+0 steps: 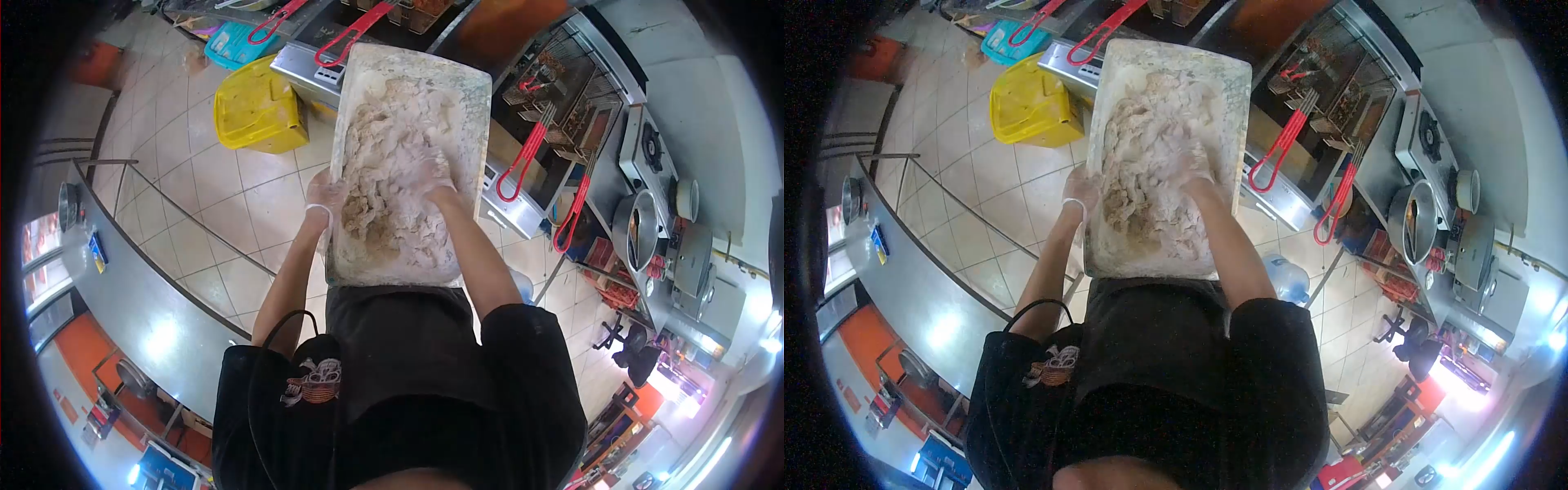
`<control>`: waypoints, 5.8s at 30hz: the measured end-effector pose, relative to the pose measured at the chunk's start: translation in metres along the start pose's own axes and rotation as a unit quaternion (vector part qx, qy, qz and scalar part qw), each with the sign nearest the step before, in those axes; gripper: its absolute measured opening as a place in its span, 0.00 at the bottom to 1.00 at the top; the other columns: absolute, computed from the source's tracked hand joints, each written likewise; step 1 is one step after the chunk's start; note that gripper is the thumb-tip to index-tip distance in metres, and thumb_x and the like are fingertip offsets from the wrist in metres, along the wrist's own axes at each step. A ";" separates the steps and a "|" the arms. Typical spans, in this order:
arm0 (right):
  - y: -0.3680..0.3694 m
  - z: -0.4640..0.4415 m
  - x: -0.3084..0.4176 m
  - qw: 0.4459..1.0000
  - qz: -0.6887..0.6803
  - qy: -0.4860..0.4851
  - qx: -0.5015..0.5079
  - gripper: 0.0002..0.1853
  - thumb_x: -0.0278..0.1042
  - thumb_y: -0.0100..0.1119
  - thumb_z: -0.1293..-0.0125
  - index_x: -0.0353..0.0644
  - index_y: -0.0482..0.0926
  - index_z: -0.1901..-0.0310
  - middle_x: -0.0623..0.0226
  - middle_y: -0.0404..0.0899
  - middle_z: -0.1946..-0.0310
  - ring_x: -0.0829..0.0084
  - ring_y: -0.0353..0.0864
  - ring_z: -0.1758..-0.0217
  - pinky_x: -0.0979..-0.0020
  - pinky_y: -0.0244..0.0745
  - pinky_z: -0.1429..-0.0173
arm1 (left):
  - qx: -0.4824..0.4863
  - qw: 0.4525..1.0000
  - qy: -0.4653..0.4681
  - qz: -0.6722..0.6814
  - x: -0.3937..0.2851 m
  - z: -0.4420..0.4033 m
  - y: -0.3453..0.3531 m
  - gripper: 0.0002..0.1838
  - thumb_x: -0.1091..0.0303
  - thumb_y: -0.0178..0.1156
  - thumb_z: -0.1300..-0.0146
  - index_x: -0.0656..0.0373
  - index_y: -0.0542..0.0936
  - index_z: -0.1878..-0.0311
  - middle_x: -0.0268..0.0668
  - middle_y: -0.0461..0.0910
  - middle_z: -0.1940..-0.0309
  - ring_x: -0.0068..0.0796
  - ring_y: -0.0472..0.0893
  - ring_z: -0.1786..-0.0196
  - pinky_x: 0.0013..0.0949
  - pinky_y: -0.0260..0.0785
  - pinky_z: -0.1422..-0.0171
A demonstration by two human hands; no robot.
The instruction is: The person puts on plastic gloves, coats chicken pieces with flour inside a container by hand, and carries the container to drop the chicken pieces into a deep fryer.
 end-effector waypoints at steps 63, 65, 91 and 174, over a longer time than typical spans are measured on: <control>-0.150 -0.003 -0.013 0.981 -0.179 0.014 -0.078 0.13 0.36 0.52 0.44 0.40 0.74 0.58 0.55 0.75 0.60 0.64 0.73 0.55 0.67 0.68 0.51 | 0.119 0.933 -0.096 0.327 0.078 -0.026 0.019 0.09 0.73 0.52 0.49 0.64 0.75 0.64 0.37 0.77 0.74 0.27 0.75 0.72 0.29 0.67 0.71; -0.197 0.005 -0.026 0.884 -0.438 0.051 -0.152 0.14 0.24 0.54 0.46 0.38 0.72 0.56 0.61 0.75 0.61 0.70 0.75 0.58 0.71 0.71 0.56 | 0.132 0.918 -0.113 0.356 0.044 -0.019 0.019 0.10 0.77 0.51 0.49 0.63 0.74 0.62 0.35 0.76 0.69 0.23 0.75 0.70 0.27 0.68 0.70; -0.246 -0.042 -0.480 0.936 -0.167 0.288 -0.115 0.20 0.34 0.48 0.40 0.44 0.66 0.45 0.68 0.69 0.47 0.71 0.72 0.51 0.73 0.70 0.53 | -0.003 0.979 -0.198 0.047 0.048 -0.003 -0.007 0.15 0.73 0.52 0.47 0.64 0.71 0.54 0.32 0.75 0.68 0.23 0.71 0.67 0.28 0.64 0.64; -0.036 0.059 0.031 0.943 -0.294 0.150 0.041 0.34 0.41 0.63 0.57 0.38 0.66 0.46 0.57 0.71 0.52 0.64 0.69 0.49 0.69 0.64 0.46 | 0.090 0.985 -0.091 -0.114 0.032 -0.022 0.012 0.21 0.54 0.55 0.51 0.66 0.75 0.65 0.48 0.77 0.74 0.42 0.77 0.69 0.36 0.68 0.62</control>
Point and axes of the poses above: each hand's wrist, its own z-axis away from the middle knuckle, its own y-axis out of the palm, x = y × z, the point moved 4 cm from there along -z, towards the middle knuckle
